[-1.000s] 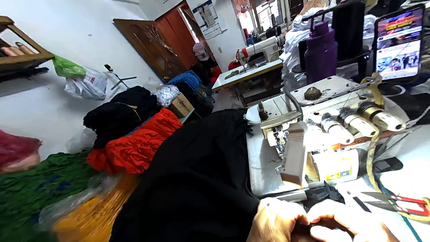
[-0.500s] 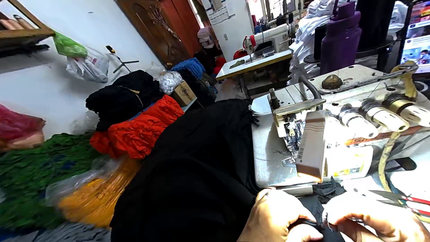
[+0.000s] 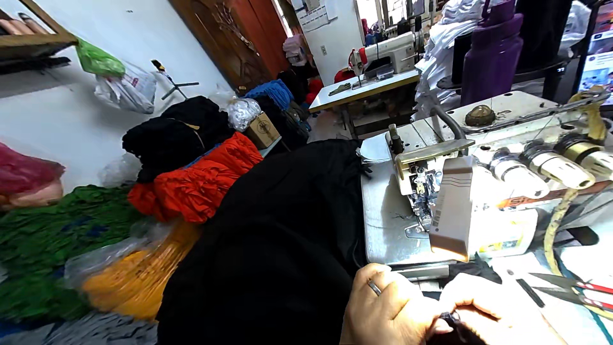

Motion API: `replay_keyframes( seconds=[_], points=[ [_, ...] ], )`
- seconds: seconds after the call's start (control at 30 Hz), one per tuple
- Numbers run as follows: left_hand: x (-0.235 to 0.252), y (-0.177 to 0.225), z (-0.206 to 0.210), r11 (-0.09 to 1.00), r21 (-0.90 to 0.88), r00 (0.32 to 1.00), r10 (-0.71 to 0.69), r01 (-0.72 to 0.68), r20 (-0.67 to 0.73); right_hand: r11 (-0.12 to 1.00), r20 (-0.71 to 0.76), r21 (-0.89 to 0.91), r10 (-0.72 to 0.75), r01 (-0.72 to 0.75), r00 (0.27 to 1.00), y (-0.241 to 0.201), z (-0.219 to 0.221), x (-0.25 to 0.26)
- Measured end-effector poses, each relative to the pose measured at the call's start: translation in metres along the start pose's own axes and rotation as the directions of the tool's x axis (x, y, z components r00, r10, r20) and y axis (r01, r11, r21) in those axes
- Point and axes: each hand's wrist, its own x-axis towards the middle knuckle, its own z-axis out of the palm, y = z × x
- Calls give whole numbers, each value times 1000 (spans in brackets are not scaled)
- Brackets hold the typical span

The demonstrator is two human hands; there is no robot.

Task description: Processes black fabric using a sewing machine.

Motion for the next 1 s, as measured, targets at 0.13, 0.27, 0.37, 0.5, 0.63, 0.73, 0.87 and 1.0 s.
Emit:
replay_keyframes(
  seconds=[0.13,0.27,0.37,0.5,0.63,0.73,0.87,1.0],
  points=[
    [2,1,8,994,-109,1000,-30,29,-5,998,-27,7,62,-62,998,-5,1,-8],
    [13,3,16,985,-157,997,-79,78,1,995,-112,26,99,-97,989,-3,7,-14],
    [20,1,20,984,-155,996,-86,87,14,995,-202,56,92,-82,975,-3,15,-19],
    [26,-2,29,972,-213,995,-92,96,27,981,-289,83,191,-174,938,-4,18,-21],
    [30,-15,35,979,-175,995,-97,100,27,954,-359,130,300,-271,884,-5,15,-13],
    [34,-21,41,984,-42,985,-175,175,-6,917,-391,213,397,-338,831,-6,15,-7],
    [40,-29,43,971,96,972,-224,217,69,949,-423,43,299,-311,855,0,16,0],
    [42,-39,44,968,105,963,-241,229,118,925,-427,-285,114,-253,897,6,18,3]
  ],
)
